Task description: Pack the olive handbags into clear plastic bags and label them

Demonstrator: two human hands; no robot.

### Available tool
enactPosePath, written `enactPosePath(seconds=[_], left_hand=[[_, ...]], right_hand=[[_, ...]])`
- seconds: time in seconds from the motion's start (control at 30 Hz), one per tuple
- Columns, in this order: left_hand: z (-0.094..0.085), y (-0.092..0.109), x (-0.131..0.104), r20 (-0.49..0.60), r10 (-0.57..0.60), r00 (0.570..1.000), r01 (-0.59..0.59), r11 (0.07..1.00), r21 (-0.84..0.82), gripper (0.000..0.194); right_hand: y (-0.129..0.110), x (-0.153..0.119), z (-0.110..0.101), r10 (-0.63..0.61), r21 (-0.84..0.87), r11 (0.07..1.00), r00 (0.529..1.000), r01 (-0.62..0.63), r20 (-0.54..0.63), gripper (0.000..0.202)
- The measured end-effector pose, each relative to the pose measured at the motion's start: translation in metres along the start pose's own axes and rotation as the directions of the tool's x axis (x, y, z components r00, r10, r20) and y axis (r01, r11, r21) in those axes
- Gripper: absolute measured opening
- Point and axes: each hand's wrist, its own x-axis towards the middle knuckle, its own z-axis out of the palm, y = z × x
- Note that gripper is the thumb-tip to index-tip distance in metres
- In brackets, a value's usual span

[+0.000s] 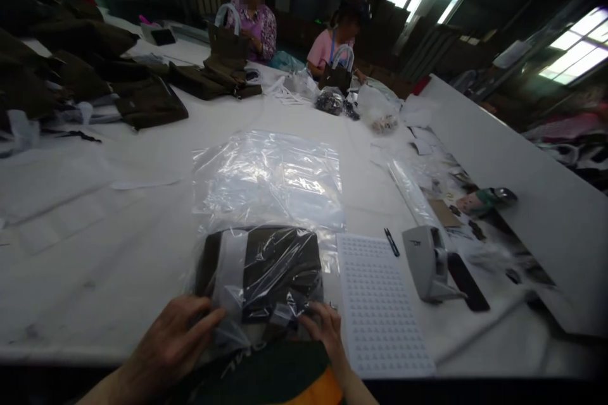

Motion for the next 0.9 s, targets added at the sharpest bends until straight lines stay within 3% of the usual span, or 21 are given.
enactPosePath(seconds=[0.07,0.17,0.33,0.4,0.57,0.67,0.83,0.9], left_hand=[[0.003,0.002,0.001,-0.010,-0.005,1.000,0.005,1.000,0.001,0.027],[0.006,0.001,0.001,0.002,0.000,1.000,0.000,0.999,-0.053,0.027],[0.004,0.000,-0.006,0.044,0.029,0.999,-0.024,0.993,-0.115,0.029],[0.001,0.003,-0.006,0.024,0.050,0.998,-0.048,0.995,-0.089,0.028],[-0.003,0.021,0.016,-0.017,0.079,0.997,-0.078,0.995,0.058,0.029],[0.002,0.027,0.034,-0.033,0.136,0.990,-0.134,0.990,0.051,0.025],[0.001,0.034,0.064,-0.019,0.245,0.969,-0.245,0.962,-0.124,0.011],[-0.009,0.038,0.074,0.022,0.263,0.965,-0.251,0.941,-0.226,0.009]], right_hand=[[0.002,-0.005,-0.005,0.095,0.087,0.991,0.994,-0.100,0.054,0.024],[-0.004,0.004,0.001,0.133,0.212,0.966,0.988,-0.147,0.079,0.032],[-0.015,0.017,0.012,0.328,0.167,0.928,0.943,-0.334,0.063,0.043],[-0.017,0.018,0.015,0.348,0.132,0.927,0.936,-0.351,0.048,0.040],[-0.018,0.015,0.018,0.271,0.088,0.958,0.962,-0.272,0.022,0.025],[-0.023,0.019,0.016,0.246,0.048,0.969,0.968,-0.244,-0.054,0.018],[-0.037,0.060,0.014,-0.093,0.201,0.970,0.974,0.135,-0.208,0.016],[-0.037,0.084,0.015,-0.124,0.217,0.961,0.969,0.171,-0.214,0.014]])
